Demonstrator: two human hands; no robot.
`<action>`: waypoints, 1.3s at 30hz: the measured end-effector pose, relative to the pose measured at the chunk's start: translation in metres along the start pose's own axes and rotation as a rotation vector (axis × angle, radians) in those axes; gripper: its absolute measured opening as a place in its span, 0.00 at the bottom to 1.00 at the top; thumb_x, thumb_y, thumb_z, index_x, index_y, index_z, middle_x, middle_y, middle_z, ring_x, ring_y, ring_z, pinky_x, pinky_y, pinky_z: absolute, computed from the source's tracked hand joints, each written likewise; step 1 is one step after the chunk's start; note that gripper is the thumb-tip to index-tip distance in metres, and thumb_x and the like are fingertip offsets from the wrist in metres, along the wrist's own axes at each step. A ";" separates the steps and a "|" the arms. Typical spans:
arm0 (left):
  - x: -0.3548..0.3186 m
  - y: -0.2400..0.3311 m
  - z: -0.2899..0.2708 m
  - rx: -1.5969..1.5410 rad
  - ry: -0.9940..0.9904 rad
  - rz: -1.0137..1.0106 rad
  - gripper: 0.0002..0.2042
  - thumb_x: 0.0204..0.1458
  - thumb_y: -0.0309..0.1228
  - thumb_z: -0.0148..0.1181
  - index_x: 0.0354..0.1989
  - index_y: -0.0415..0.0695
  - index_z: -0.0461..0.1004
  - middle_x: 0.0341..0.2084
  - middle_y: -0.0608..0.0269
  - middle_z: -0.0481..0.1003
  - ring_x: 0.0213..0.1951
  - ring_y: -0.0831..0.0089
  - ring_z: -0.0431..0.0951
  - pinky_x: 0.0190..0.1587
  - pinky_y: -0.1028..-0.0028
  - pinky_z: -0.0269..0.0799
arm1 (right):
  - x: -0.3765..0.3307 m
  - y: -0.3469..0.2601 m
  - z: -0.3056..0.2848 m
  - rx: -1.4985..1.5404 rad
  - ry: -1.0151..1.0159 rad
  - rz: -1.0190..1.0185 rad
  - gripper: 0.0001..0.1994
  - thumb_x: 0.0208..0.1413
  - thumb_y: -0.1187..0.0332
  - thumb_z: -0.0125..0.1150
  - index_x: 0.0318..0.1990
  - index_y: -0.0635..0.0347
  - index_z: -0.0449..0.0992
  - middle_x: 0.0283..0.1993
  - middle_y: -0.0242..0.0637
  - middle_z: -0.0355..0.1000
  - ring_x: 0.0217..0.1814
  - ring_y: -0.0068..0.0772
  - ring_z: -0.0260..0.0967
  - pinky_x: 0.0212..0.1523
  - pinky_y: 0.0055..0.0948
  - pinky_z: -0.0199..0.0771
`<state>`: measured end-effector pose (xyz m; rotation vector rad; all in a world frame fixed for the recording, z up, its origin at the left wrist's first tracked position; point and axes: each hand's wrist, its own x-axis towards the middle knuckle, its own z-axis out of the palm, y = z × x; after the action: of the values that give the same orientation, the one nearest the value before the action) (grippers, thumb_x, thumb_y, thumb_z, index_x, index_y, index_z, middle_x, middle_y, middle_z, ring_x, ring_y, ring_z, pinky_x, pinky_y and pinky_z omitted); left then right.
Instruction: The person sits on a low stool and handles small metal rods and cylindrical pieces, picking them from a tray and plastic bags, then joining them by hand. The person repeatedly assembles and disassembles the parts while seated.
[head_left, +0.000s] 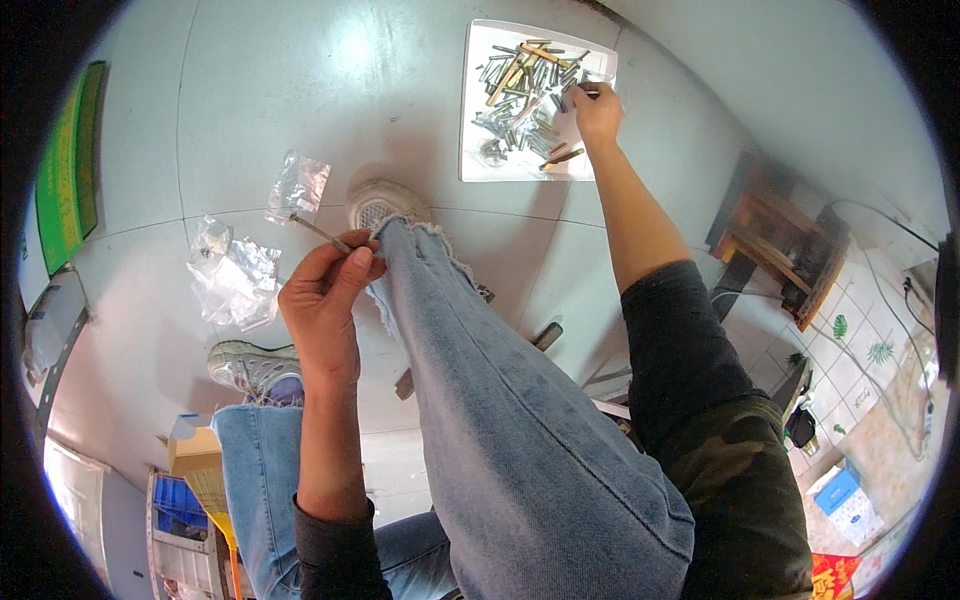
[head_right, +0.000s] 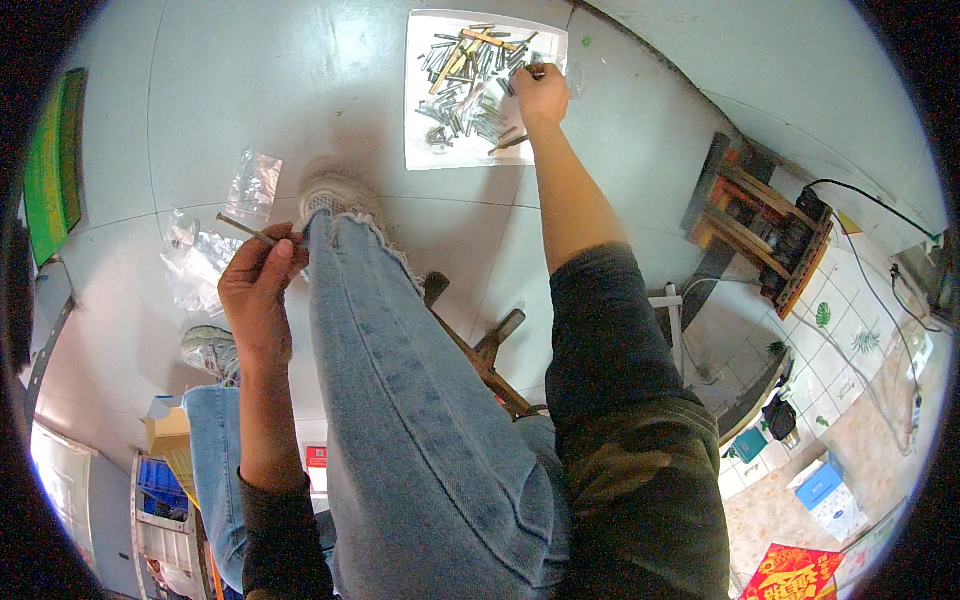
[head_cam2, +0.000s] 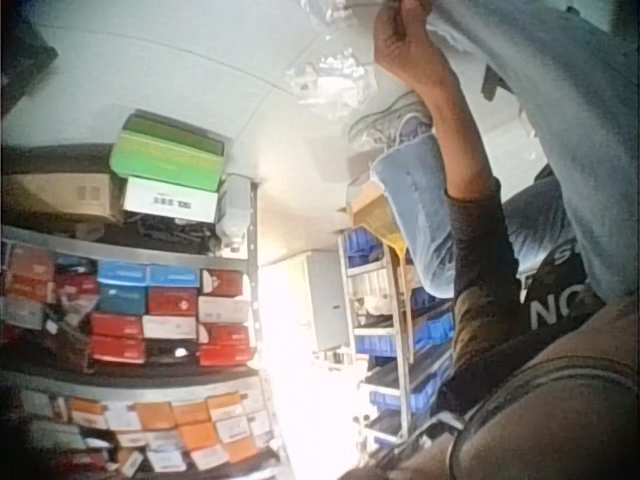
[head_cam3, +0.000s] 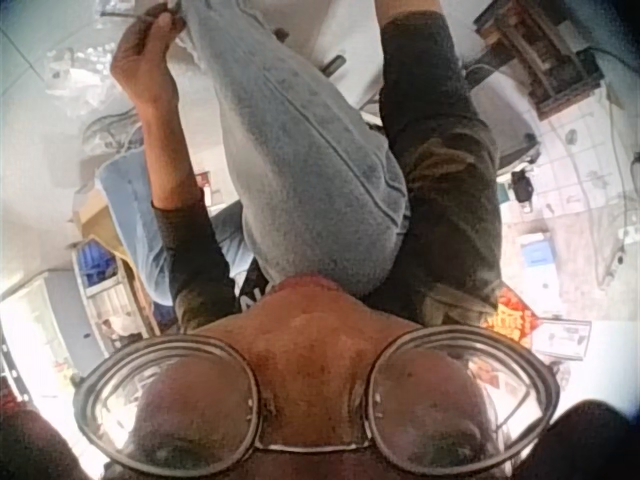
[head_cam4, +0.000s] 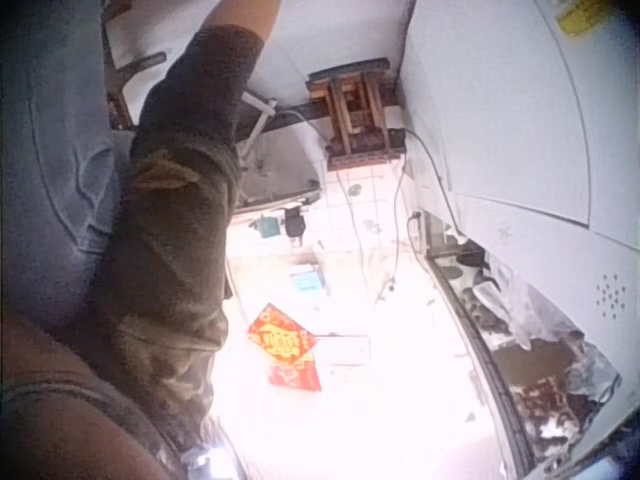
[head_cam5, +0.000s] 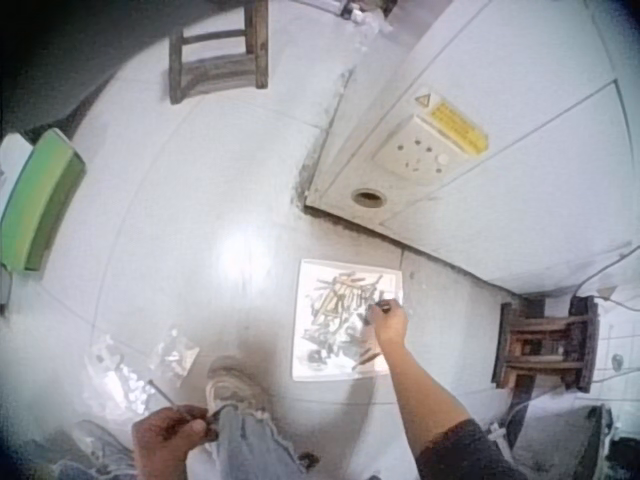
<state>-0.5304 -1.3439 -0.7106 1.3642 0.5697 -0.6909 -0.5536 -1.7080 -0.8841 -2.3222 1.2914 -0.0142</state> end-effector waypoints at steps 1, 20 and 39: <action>0.000 0.000 0.000 0.000 -0.001 0.001 0.09 0.47 0.24 0.58 0.36 0.32 0.73 0.29 0.59 0.75 0.29 0.77 0.74 0.37 0.77 0.72 | 0.005 -0.003 0.002 -0.034 0.010 -0.016 0.15 0.38 0.60 0.63 0.31 0.60 0.75 0.30 0.42 0.74 0.33 0.39 0.72 0.36 0.31 0.70; 0.004 0.001 -0.008 0.063 0.029 -0.012 0.11 0.48 0.25 0.57 0.39 0.34 0.72 0.29 0.59 0.74 0.30 0.75 0.74 0.38 0.76 0.71 | -0.013 0.008 0.000 -0.062 -0.164 -0.010 0.14 0.36 0.63 0.62 0.30 0.63 0.76 0.29 0.41 0.74 0.31 0.34 0.72 0.35 0.29 0.70; 0.003 0.009 -0.008 0.054 0.055 0.026 0.09 0.48 0.24 0.56 0.36 0.32 0.73 0.30 0.58 0.75 0.30 0.77 0.74 0.38 0.77 0.72 | -0.009 0.006 -0.009 -0.106 -0.032 -0.048 0.14 0.41 0.59 0.62 0.31 0.61 0.78 0.30 0.41 0.74 0.31 0.37 0.71 0.33 0.31 0.69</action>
<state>-0.5217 -1.3361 -0.7082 1.4422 0.5794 -0.6534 -0.5660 -1.7070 -0.8764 -2.4326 1.2483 0.0775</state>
